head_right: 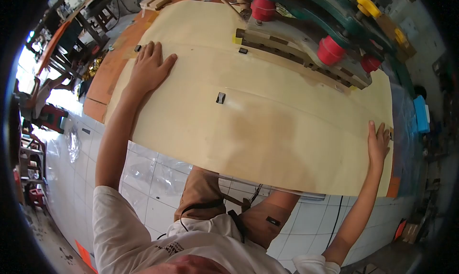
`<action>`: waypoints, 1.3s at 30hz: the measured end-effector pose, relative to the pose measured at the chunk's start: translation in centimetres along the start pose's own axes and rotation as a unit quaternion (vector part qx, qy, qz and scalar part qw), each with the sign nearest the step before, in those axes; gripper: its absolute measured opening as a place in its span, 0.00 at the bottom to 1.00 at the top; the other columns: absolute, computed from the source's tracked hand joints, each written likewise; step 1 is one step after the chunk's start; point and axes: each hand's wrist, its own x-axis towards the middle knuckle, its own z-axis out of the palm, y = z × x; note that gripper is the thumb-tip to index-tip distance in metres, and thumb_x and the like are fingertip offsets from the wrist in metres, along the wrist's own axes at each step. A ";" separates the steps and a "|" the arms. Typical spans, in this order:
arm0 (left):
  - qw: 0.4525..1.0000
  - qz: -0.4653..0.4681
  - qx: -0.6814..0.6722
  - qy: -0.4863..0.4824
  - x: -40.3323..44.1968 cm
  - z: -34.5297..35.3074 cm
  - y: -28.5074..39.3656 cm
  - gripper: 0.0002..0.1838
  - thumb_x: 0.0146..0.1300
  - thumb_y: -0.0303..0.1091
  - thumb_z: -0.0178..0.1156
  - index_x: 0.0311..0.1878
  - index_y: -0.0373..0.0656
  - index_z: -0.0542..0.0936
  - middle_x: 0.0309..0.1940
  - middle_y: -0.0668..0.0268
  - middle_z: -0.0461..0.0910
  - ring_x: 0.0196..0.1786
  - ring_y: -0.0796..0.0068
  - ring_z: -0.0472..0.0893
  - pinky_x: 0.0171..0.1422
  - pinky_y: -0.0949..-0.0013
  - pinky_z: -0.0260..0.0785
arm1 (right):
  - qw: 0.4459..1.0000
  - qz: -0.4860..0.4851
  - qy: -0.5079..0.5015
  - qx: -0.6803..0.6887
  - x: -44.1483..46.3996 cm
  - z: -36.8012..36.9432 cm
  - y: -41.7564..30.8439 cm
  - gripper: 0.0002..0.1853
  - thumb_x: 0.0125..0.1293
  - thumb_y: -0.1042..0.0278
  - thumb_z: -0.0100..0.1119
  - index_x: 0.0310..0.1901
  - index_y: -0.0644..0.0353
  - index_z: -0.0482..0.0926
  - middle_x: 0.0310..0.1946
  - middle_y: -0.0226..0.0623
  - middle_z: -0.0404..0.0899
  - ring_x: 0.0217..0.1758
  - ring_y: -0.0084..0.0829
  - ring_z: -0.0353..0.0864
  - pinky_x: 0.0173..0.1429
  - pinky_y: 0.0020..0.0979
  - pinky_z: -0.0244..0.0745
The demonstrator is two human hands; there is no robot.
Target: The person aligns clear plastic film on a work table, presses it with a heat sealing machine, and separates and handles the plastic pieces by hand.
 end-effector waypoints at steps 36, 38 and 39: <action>1.000 0.015 -0.001 -0.016 1.1 1.3 -1.4 0.44 0.70 0.65 0.44 0.72 0.32 0.62 0.74 0.42 0.57 0.78 0.47 0.53 0.81 0.55 0.42 | 0.999 -0.005 0.013 -0.038 0.0 0.1 -0.2 0.54 0.63 0.17 0.31 0.78 0.54 0.50 0.79 0.53 0.42 0.83 0.49 0.36 0.79 0.60 0.31; 1.000 0.013 -0.002 -0.013 1.0 1.1 -1.3 0.44 0.70 0.65 0.44 0.72 0.32 0.62 0.74 0.42 0.58 0.78 0.47 0.53 0.81 0.55 0.42 | 0.999 -0.002 0.013 -0.035 0.1 0.2 -0.1 0.54 0.62 0.16 0.31 0.78 0.53 0.50 0.79 0.52 0.42 0.83 0.49 0.35 0.79 0.60 0.30; 1.000 0.016 -0.007 -0.009 1.0 1.0 -1.1 0.44 0.70 0.65 0.44 0.72 0.32 0.62 0.73 0.41 0.58 0.78 0.47 0.53 0.81 0.55 0.43 | 0.999 -0.006 0.011 -0.034 0.1 0.2 -0.1 0.54 0.62 0.16 0.31 0.78 0.53 0.50 0.79 0.52 0.42 0.83 0.49 0.35 0.79 0.60 0.30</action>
